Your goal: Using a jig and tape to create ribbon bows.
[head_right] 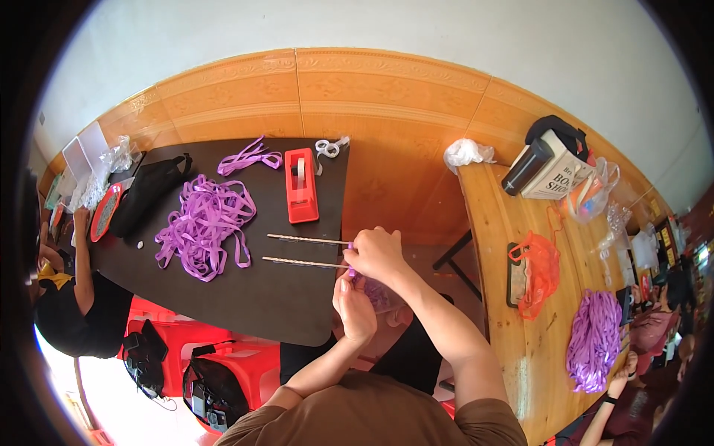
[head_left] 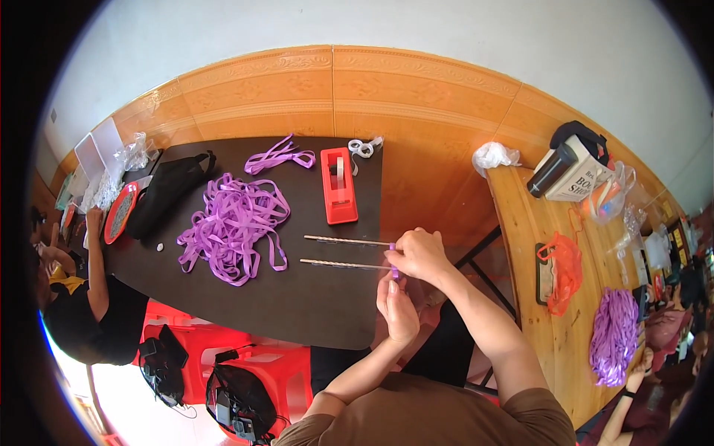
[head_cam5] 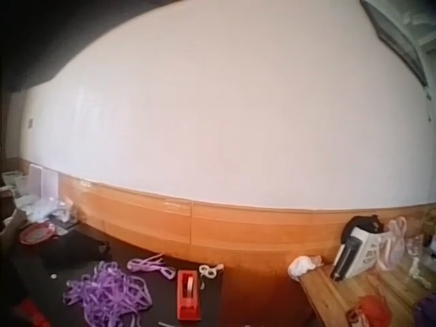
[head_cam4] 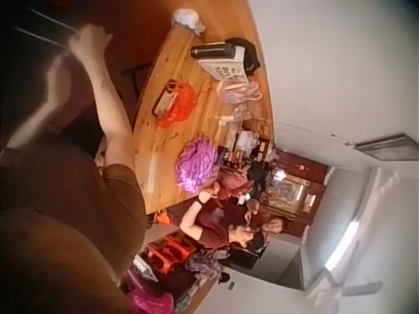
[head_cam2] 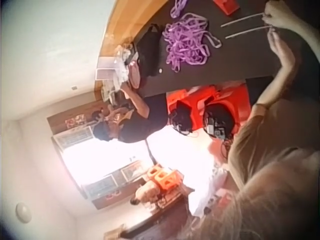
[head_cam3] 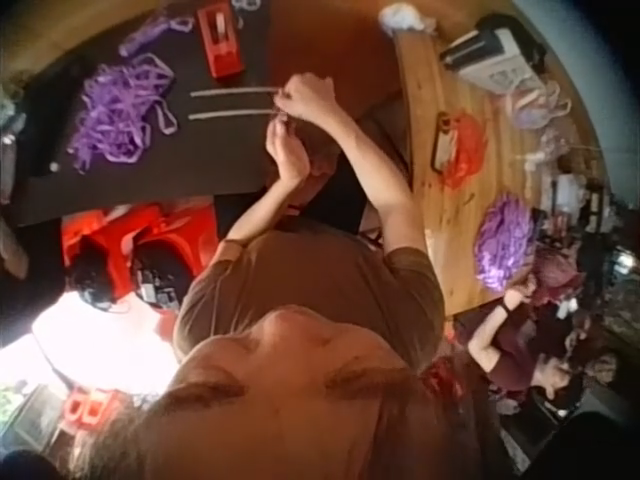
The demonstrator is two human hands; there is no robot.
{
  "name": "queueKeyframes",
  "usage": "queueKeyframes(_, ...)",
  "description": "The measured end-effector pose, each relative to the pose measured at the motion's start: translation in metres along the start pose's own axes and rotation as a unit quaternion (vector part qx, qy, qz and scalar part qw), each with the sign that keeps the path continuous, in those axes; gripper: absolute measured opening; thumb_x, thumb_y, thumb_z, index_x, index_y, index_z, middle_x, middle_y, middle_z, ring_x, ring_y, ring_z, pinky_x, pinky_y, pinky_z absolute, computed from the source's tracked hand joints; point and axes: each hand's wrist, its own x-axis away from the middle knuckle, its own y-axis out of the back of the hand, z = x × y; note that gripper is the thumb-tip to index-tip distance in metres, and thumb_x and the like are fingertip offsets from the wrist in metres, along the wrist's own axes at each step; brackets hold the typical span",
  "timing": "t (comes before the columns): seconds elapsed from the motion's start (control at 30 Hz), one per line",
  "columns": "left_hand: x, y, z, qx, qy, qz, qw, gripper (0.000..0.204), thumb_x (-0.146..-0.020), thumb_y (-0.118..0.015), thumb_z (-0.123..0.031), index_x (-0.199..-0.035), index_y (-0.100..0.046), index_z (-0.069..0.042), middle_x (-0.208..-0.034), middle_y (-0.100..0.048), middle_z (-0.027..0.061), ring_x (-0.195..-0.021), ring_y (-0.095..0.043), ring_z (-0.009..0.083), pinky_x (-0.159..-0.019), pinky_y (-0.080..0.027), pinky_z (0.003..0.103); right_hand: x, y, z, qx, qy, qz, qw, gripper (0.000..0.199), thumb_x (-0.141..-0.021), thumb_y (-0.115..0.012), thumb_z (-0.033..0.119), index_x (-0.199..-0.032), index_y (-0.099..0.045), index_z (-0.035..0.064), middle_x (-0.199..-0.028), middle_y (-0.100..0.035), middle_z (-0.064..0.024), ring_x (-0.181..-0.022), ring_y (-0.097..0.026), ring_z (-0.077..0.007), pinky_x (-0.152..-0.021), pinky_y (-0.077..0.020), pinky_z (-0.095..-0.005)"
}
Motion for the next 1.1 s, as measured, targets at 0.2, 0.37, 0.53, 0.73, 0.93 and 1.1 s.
queueKeyframes(0.2, -0.002, 0.007, 0.001, 0.01, 0.015, 0.031, 0.999, 0.035, -0.094, -0.043, -0.029, -0.107, -0.051, 0.003, -0.108, -0.053, 0.0103, -0.102, -0.048, 0.0165, -0.092, -0.034, 0.031, 0.003, -0.008, 0.018, 0.181, 0.009, -0.036, 0.983, 0.03, -0.076, -0.059, 0.028, -0.061, -0.066, 0.0041, -0.064, -0.06, -0.0119, -0.078, -0.053, -0.0266, -0.063, -0.0333, -0.0437)
queueKeyframes(0.37, -0.001, 0.006, 0.0, 0.008, 0.03, 0.032, 0.999, 0.04, -0.094, -0.043, -0.031, -0.112, -0.049, 0.005, -0.111, -0.053, 0.0121, -0.106, -0.048, 0.0179, -0.094, -0.035, 0.032, 0.014, -0.018, 0.015, 0.166, 0.013, -0.087, 0.982, 0.036, -0.083, -0.057, 0.033, -0.066, -0.067, 0.0028, -0.073, -0.062, -0.0117, -0.077, -0.053, -0.0266, -0.064, -0.0331, -0.0425)
queueKeyframes(0.53, 0.001, 0.0, -0.005, 0.012, 0.035, 0.02, 0.999, 0.041, -0.093, -0.045, -0.031, -0.113, -0.049, 0.005, -0.116, -0.05, 0.0122, -0.106, -0.048, 0.0195, -0.095, -0.035, 0.034, 0.018, -0.02, -0.004, 0.083, 0.054, -0.186, 0.978, 0.036, -0.086, -0.056, 0.032, -0.067, -0.067, 0.003, -0.082, -0.064, -0.0132, -0.087, -0.055, -0.0287, -0.069, -0.0353, -0.0431)
queueKeyframes(0.73, 0.0, 0.011, 0.003, -0.036, 0.014, -0.012, 0.999, 0.039, -0.093, -0.046, -0.029, -0.112, -0.051, 0.004, -0.115, -0.05, 0.0112, -0.106, -0.047, 0.02, -0.094, -0.036, 0.035, 0.035, -0.007, -0.004, 0.001, 0.038, -0.339, 0.94, 0.017, -0.078, -0.066, 0.015, -0.069, -0.062, 0.0014, -0.112, -0.058, -0.0134, -0.105, -0.051, -0.0333, -0.08, -0.0357, -0.0447)
queueKeyframes(0.93, 0.001, 0.008, -0.003, -0.008, 0.043, 0.022, 0.999, 0.04, -0.091, -0.049, -0.025, -0.119, -0.048, 0.003, -0.118, -0.051, 0.0097, -0.106, -0.047, 0.0161, -0.092, -0.036, 0.032, 0.032, -0.025, -0.001, -0.029, 0.001, -0.274, 0.961, 0.018, -0.077, -0.067, 0.019, -0.07, -0.066, 0.0027, -0.118, -0.056, -0.0145, -0.116, -0.042, -0.0357, -0.086, -0.0332, -0.049)
queueKeyframes(1.1, 0.001, 0.003, -0.011, -0.022, 0.058, 0.012, 0.998, 0.04, -0.093, -0.043, -0.03, -0.115, -0.049, 0.002, -0.114, -0.052, 0.0112, -0.106, -0.049, 0.0191, -0.094, -0.036, 0.033, 0.023, -0.033, 0.0, -0.038, -0.067, -0.171, 0.982, 0.025, -0.077, -0.065, 0.027, -0.073, -0.068, 0.0028, -0.123, -0.054, -0.0171, -0.121, -0.038, -0.0366, -0.091, -0.0314, -0.0513)
